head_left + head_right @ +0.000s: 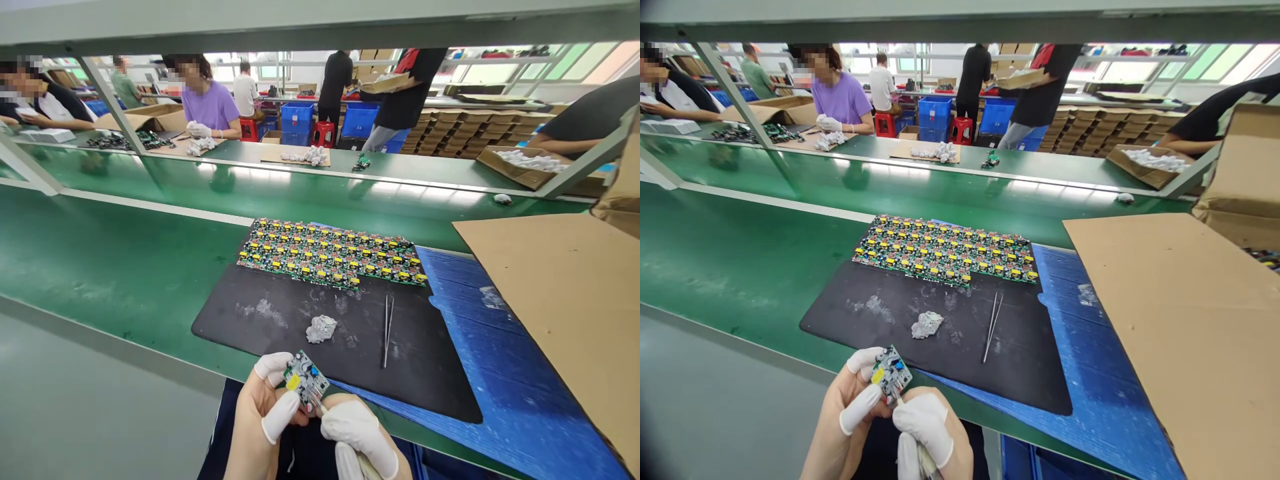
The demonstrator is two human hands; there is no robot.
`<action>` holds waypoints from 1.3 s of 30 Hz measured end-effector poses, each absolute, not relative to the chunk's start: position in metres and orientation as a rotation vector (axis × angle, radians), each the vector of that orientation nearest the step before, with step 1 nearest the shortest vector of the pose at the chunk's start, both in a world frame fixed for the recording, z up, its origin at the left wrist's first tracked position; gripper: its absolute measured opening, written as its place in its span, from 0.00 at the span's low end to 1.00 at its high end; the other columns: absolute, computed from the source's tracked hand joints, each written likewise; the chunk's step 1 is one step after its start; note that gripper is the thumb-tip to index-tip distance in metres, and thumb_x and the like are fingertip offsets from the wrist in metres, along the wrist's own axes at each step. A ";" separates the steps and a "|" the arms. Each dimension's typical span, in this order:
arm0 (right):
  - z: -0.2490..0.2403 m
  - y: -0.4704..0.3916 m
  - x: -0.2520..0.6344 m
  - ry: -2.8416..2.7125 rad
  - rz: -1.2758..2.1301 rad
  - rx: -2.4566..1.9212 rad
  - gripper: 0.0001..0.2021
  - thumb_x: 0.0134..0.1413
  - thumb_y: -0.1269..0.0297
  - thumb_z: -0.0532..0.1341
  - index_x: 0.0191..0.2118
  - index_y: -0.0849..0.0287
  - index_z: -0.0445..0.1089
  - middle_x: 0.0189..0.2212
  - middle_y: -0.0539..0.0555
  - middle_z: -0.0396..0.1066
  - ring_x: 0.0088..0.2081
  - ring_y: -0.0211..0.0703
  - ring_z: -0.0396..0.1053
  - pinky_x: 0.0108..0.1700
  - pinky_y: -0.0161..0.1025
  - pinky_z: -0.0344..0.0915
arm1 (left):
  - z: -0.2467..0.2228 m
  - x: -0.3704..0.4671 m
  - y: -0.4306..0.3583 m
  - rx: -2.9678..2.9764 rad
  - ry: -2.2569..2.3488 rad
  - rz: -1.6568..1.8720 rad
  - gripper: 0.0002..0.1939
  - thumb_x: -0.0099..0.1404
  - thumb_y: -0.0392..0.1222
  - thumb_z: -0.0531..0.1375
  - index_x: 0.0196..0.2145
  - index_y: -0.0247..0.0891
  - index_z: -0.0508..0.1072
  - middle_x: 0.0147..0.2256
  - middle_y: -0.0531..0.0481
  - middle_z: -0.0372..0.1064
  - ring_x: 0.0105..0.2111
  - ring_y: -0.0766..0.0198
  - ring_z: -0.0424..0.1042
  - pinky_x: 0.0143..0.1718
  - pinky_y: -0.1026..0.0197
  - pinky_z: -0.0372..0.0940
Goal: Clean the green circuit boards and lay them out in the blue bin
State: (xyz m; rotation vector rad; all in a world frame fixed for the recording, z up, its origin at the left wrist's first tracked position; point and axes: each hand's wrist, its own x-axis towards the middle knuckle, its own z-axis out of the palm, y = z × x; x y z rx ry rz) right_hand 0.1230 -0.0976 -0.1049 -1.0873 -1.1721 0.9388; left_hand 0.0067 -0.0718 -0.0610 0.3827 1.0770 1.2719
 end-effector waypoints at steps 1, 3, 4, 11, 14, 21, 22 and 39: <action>-0.106 -0.097 0.123 -1.158 0.952 -1.095 0.09 0.60 0.57 0.61 0.33 0.49 0.78 0.24 0.54 0.76 0.23 0.50 0.74 0.22 0.41 0.75 | -0.061 0.008 -0.072 0.378 1.071 1.285 0.24 0.41 0.43 0.76 0.36 0.37 0.75 0.25 0.52 0.74 0.18 0.67 0.71 0.20 0.68 0.66; -0.108 -0.095 0.122 -1.137 0.966 -1.100 0.09 0.60 0.57 0.61 0.32 0.48 0.78 0.24 0.54 0.76 0.24 0.51 0.74 0.22 0.43 0.76 | -0.061 0.010 -0.073 0.372 1.058 1.325 0.24 0.41 0.44 0.77 0.35 0.37 0.75 0.25 0.53 0.74 0.19 0.67 0.71 0.19 0.69 0.66; -0.108 -0.095 0.122 -1.129 0.969 -1.100 0.08 0.59 0.57 0.62 0.32 0.48 0.78 0.25 0.54 0.76 0.25 0.52 0.75 0.24 0.44 0.76 | -0.061 0.011 -0.073 0.371 1.053 1.352 0.24 0.41 0.44 0.77 0.35 0.38 0.74 0.26 0.53 0.74 0.19 0.67 0.72 0.19 0.69 0.66; -0.113 -0.099 0.118 -1.098 0.960 -1.083 0.07 0.57 0.58 0.64 0.30 0.50 0.78 0.25 0.54 0.75 0.27 0.52 0.74 0.27 0.47 0.75 | -0.058 0.015 -0.075 0.389 1.053 1.399 0.27 0.41 0.45 0.77 0.37 0.38 0.72 0.27 0.53 0.75 0.20 0.66 0.74 0.18 0.69 0.67; -0.118 -0.097 0.117 -1.075 0.967 -1.063 0.11 0.57 0.55 0.63 0.27 0.51 0.77 0.24 0.54 0.74 0.24 0.50 0.72 0.23 0.45 0.72 | -0.058 0.013 -0.075 0.424 1.068 1.390 0.28 0.41 0.45 0.77 0.38 0.38 0.72 0.26 0.53 0.75 0.19 0.65 0.74 0.17 0.69 0.67; -0.128 -0.076 0.120 -1.054 0.994 -0.986 0.22 0.48 0.43 0.66 0.15 0.52 0.70 0.11 0.50 0.60 0.13 0.41 0.60 0.15 0.40 0.62 | -0.060 0.015 -0.077 0.406 1.071 1.362 0.27 0.41 0.45 0.77 0.37 0.39 0.71 0.25 0.53 0.75 0.18 0.64 0.74 0.17 0.68 0.66; -0.127 -0.076 0.120 -1.053 0.992 -0.976 0.22 0.47 0.42 0.67 0.15 0.52 0.70 0.11 0.50 0.60 0.14 0.42 0.60 0.16 0.41 0.62 | -0.061 0.016 -0.078 0.413 1.084 1.382 0.28 0.41 0.45 0.77 0.37 0.40 0.71 0.26 0.52 0.75 0.18 0.63 0.74 0.18 0.68 0.67; -0.069 -0.074 0.133 -0.676 1.044 -0.870 0.07 0.57 0.58 0.64 0.32 0.53 0.77 0.26 0.51 0.67 0.27 0.40 0.64 0.29 0.37 0.65 | -0.070 0.009 -0.064 0.357 1.154 1.434 0.25 0.43 0.40 0.75 0.39 0.38 0.74 0.29 0.53 0.76 0.23 0.68 0.74 0.20 0.71 0.70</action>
